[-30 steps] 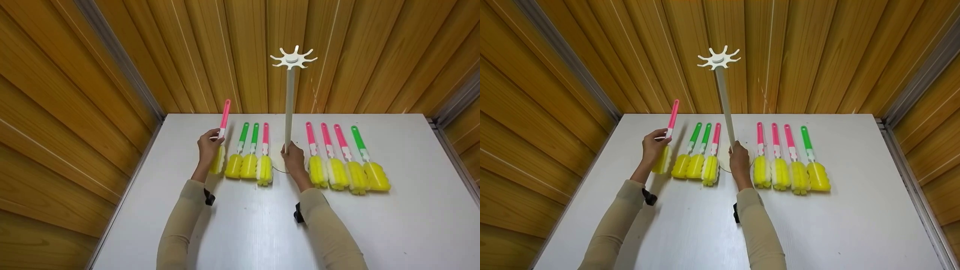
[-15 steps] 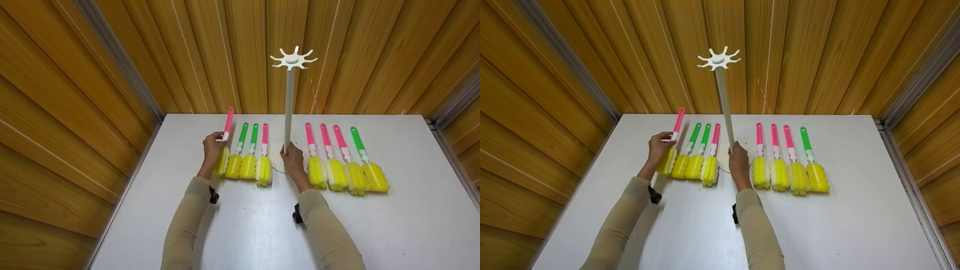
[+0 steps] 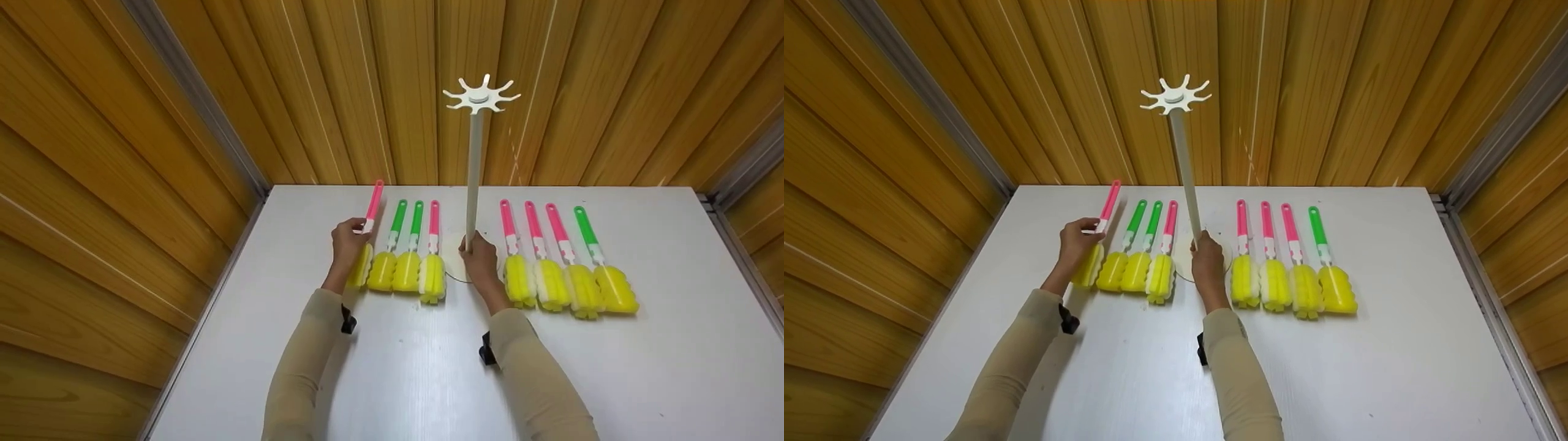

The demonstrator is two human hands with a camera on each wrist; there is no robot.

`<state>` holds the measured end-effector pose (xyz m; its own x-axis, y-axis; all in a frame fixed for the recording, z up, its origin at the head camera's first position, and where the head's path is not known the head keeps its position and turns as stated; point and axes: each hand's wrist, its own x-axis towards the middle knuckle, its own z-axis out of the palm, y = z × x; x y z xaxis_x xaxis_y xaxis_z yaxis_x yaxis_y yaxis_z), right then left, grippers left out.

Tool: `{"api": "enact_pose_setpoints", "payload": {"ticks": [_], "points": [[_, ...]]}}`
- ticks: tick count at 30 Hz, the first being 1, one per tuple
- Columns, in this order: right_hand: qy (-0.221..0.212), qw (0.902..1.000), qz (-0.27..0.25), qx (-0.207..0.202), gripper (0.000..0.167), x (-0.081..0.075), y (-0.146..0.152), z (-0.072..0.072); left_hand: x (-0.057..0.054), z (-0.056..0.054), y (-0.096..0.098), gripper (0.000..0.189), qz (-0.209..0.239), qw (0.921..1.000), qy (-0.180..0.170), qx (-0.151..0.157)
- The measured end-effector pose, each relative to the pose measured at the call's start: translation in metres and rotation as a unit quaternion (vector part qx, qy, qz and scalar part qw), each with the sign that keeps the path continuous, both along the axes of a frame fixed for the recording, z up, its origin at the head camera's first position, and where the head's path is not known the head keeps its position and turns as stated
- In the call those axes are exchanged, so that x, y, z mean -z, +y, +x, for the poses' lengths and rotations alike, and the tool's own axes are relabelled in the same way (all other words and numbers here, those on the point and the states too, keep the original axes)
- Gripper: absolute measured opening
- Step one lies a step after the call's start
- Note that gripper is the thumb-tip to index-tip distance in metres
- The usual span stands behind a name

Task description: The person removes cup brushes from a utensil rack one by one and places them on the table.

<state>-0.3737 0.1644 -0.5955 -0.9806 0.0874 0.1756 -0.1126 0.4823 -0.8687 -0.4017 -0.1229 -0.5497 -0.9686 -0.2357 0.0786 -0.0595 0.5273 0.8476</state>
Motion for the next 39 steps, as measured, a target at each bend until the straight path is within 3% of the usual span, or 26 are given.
{"api": "enact_pose_setpoints", "payload": {"ticks": [22, 31, 39], "points": [[0.011, 0.9999, 0.004, 0.007, 0.007, -0.002, 0.000, 0.002, 0.024, -0.005, 0.010, 0.028, -0.040, 0.9976, -0.055, -0.012], [0.018, 0.9998, 0.001, 0.003, 0.008, 0.002, -0.001, 0.001, 0.027, -0.007, 0.013, 0.029, -0.060, 0.9951, -0.077, -0.016], [0.021, 0.9997, 0.003, 0.007, 0.008, 0.001, -0.001, 0.001, 0.029, -0.010, 0.014, 0.030, -0.070, 0.9947, -0.074, -0.008]]}}
